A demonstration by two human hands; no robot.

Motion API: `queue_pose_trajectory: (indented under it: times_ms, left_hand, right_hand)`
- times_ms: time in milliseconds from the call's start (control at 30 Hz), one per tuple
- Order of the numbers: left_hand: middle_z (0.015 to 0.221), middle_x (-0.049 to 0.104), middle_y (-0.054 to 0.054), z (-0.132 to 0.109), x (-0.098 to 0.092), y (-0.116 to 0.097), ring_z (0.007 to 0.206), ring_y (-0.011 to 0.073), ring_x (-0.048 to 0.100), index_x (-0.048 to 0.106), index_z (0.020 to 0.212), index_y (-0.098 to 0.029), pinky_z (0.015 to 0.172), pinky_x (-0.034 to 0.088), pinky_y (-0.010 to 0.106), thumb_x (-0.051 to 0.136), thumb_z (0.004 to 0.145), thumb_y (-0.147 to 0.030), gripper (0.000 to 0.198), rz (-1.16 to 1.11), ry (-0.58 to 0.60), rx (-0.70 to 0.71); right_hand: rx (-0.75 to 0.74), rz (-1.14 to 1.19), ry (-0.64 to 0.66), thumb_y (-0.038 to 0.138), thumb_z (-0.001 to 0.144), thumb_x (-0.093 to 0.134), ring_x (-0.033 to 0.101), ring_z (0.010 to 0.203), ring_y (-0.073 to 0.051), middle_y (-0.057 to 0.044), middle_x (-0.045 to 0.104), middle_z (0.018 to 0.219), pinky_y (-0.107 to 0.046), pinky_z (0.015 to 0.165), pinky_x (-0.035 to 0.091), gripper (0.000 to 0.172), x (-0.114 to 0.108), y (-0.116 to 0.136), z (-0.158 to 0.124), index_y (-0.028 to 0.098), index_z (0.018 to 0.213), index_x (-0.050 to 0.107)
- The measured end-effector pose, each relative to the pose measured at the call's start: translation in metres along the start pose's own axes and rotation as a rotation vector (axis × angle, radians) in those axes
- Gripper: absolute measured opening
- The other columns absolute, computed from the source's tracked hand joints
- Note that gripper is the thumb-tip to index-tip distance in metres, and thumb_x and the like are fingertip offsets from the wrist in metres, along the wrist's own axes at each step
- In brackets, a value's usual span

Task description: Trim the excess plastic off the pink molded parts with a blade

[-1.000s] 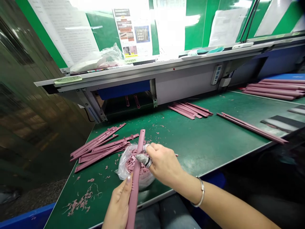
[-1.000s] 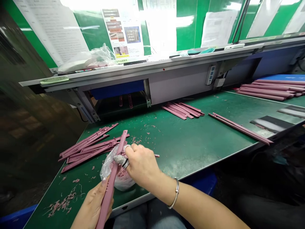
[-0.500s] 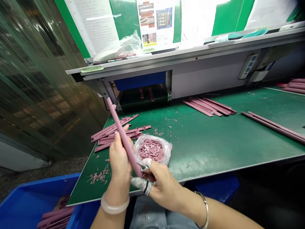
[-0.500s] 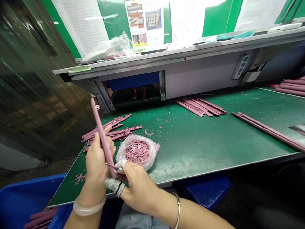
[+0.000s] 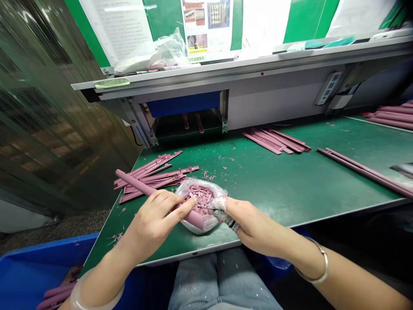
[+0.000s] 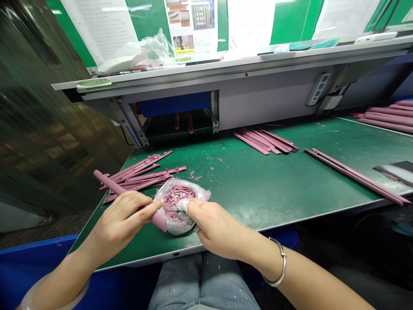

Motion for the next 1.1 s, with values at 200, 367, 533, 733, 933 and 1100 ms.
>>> queue_pose_trajectory:
  times_ms: [200, 367, 533, 733, 933, 1100]
  left_hand:
    - [0.101, 0.064, 0.010, 0.003, 0.003, -0.008, 0.095, 0.0222, 0.054, 0.051, 0.132, -0.016, 0.087, 0.041, 0.040, 0.047, 0.091, -0.006, 0.042, 0.024, 0.028, 0.041]
    - [0.103, 0.063, 0.010, 0.000, 0.004, -0.014, 0.094, 0.0225, 0.052, 0.050, 0.133, -0.016, 0.085, 0.041, 0.040, 0.045, 0.093, -0.010, 0.041, 0.031, 0.095, -0.013]
    - [0.106, 0.061, 0.011, -0.001, 0.003, -0.023, 0.095, 0.0230, 0.052, 0.045, 0.137, -0.014, 0.085, 0.042, 0.040, 0.047, 0.092, -0.008, 0.046, 0.020, 0.123, -0.068]
    - [0.108, 0.066, 0.007, 0.003, 0.002, -0.028, 0.094, 0.0231, 0.059, 0.050, 0.133, -0.022, 0.081, 0.048, 0.034, 0.046, 0.092, -0.015, 0.042, -0.188, 0.174, -0.298]
    - [0.092, 0.071, 0.003, 0.003, 0.012, -0.038, 0.081, 0.0225, 0.063, 0.065, 0.121, -0.026, 0.072, 0.050, 0.028, 0.061, 0.084, -0.027, 0.036, -0.802, 0.184, -0.762]
    - [0.051, 0.060, 0.000, 0.006, 0.027, -0.048, 0.046, 0.0144, 0.049, 0.073, 0.108, -0.018, 0.046, 0.044, 0.023, 0.071, 0.076, -0.030, 0.034, -1.342, -0.143, -1.087]
  right_hand:
    - [-0.031, -0.400, 0.000, 0.008, 0.063, 0.047, 0.044, 0.061, -0.016, -0.003, 0.054, 0.079, -0.027, 0.051, 0.026, 0.021, 0.003, 0.011, 0.006, 0.021, 0.079, 0.045]
    - [-0.088, -0.445, -0.079, 0.008, 0.068, 0.049, 0.045, 0.059, -0.014, -0.001, 0.056, 0.074, -0.028, 0.051, 0.023, 0.015, 0.008, 0.011, 0.008, 0.021, 0.077, 0.049]
    - [-0.112, -0.423, -0.156, 0.010, 0.073, 0.048, 0.044, 0.059, -0.015, -0.001, 0.055, 0.072, -0.029, 0.053, 0.025, 0.011, 0.008, 0.010, 0.002, 0.021, 0.073, 0.050]
    - [-0.113, -0.440, -0.216, 0.004, 0.069, 0.045, 0.041, 0.060, -0.016, -0.002, 0.053, 0.071, -0.030, 0.055, 0.025, 0.017, 0.007, 0.010, -0.001, 0.020, 0.070, 0.049]
    - [-0.085, -0.397, -0.246, 0.002, 0.060, 0.043, 0.042, 0.062, -0.016, -0.002, 0.052, 0.072, -0.029, 0.055, 0.025, 0.021, 0.007, 0.008, 0.002, 0.021, 0.069, 0.048]
    - [0.050, -0.252, -0.279, 0.008, 0.072, 0.044, 0.045, 0.066, -0.016, -0.003, 0.053, 0.076, -0.027, 0.056, 0.028, 0.012, 0.003, 0.007, 0.009, 0.020, 0.072, 0.048]
Point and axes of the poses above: each hand's wrist, its own z-axis towards the middle knuckle, its own x-axis out of the palm, y = z × x, the point moved 3 cm from there along z, towards the middle knuckle
